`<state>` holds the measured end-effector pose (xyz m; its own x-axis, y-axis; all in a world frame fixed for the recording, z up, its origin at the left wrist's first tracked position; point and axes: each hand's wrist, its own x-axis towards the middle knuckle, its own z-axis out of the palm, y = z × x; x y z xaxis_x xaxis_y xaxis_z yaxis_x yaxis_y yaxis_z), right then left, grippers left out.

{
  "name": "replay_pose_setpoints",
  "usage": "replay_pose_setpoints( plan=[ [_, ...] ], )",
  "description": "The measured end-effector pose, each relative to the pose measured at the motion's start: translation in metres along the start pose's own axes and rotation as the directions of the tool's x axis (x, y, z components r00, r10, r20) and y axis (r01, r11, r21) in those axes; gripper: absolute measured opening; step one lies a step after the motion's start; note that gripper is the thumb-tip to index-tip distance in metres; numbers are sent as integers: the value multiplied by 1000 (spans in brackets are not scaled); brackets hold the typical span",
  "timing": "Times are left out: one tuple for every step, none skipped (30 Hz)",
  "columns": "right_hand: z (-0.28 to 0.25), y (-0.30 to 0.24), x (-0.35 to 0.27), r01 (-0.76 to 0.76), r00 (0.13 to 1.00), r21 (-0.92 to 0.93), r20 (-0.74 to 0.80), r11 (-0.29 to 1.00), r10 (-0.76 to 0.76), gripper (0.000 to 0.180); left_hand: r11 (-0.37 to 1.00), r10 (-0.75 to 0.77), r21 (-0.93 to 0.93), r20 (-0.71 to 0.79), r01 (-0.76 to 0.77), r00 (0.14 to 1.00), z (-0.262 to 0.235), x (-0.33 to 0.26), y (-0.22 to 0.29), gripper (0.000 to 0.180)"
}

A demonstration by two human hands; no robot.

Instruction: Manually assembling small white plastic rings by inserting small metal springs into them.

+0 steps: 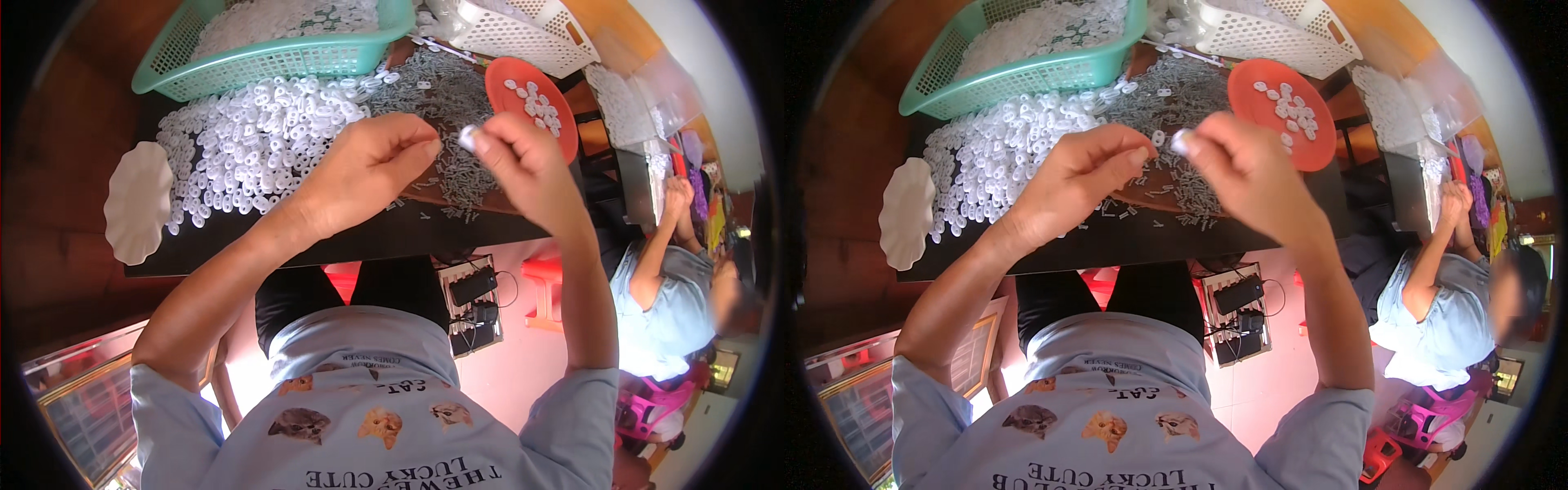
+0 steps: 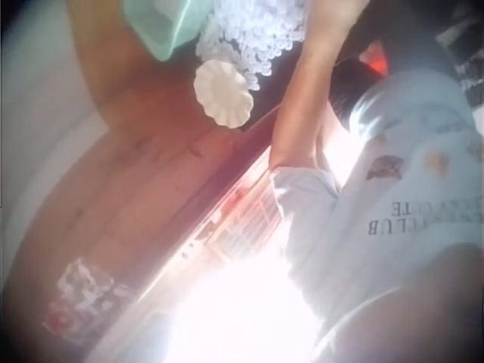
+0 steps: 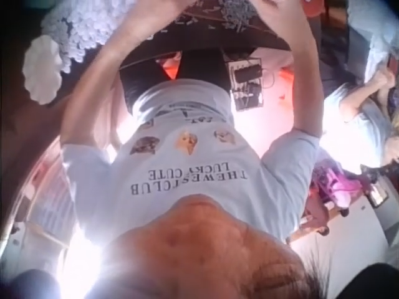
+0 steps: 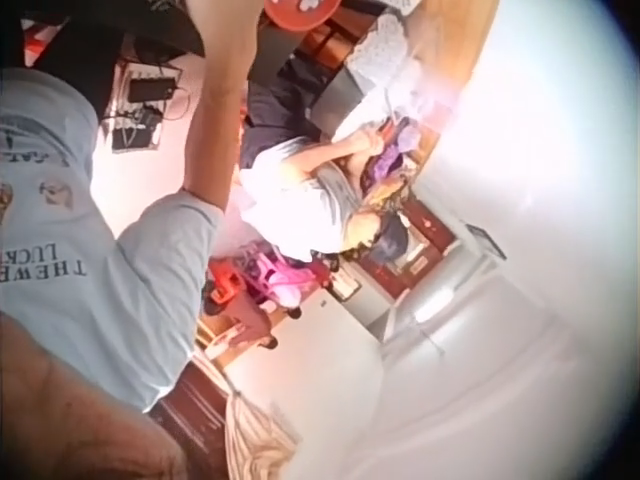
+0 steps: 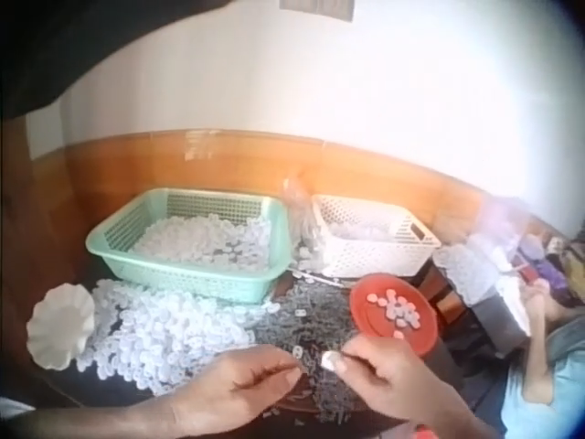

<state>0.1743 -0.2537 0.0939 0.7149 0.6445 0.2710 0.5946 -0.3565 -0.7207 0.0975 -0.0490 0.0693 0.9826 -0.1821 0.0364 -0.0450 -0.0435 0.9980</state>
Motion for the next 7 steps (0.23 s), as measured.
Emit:
replay_pose_setpoints(
  plan=[
    [-10, 3, 0, -74, 996, -41, -58, 996, 72, 22, 986, 85, 145, -29, -80, 996, 1, -3, -3, 19],
    [-24, 24, 0, -33, 994, -140, -111, 990, 17, 25, 946, 176, 282, -31, -161, 984, 5, -4, -4, 17],
    [-37, 39, 0, -90, 985, -141, -156, 986, 68, 27, 946, 172, 282, -24, -158, 985, 9, -8, -4, 13],
    [-47, 51, 3, -140, 974, -131, -196, 982, 113, 29, 911, 252, 336, 3, -239, 968, 10, -12, -7, 12],
    [-55, 57, 5, -368, 911, 122, -151, 922, 384, 25, 867, 332, 384, 32, -318, 943, 9, -16, -12, 10],
    [-65, 72, 7, -330, 933, -78, -176, 941, 313, 27, 841, 370, 410, 40, -353, 928, 10, -22, -17, 8],
    [-79, 93, 5, -283, 953, -275, -189, 919, 237, 31, 848, 334, 415, 64, -330, 940, 11, -29, -14, 10]
  ],
)
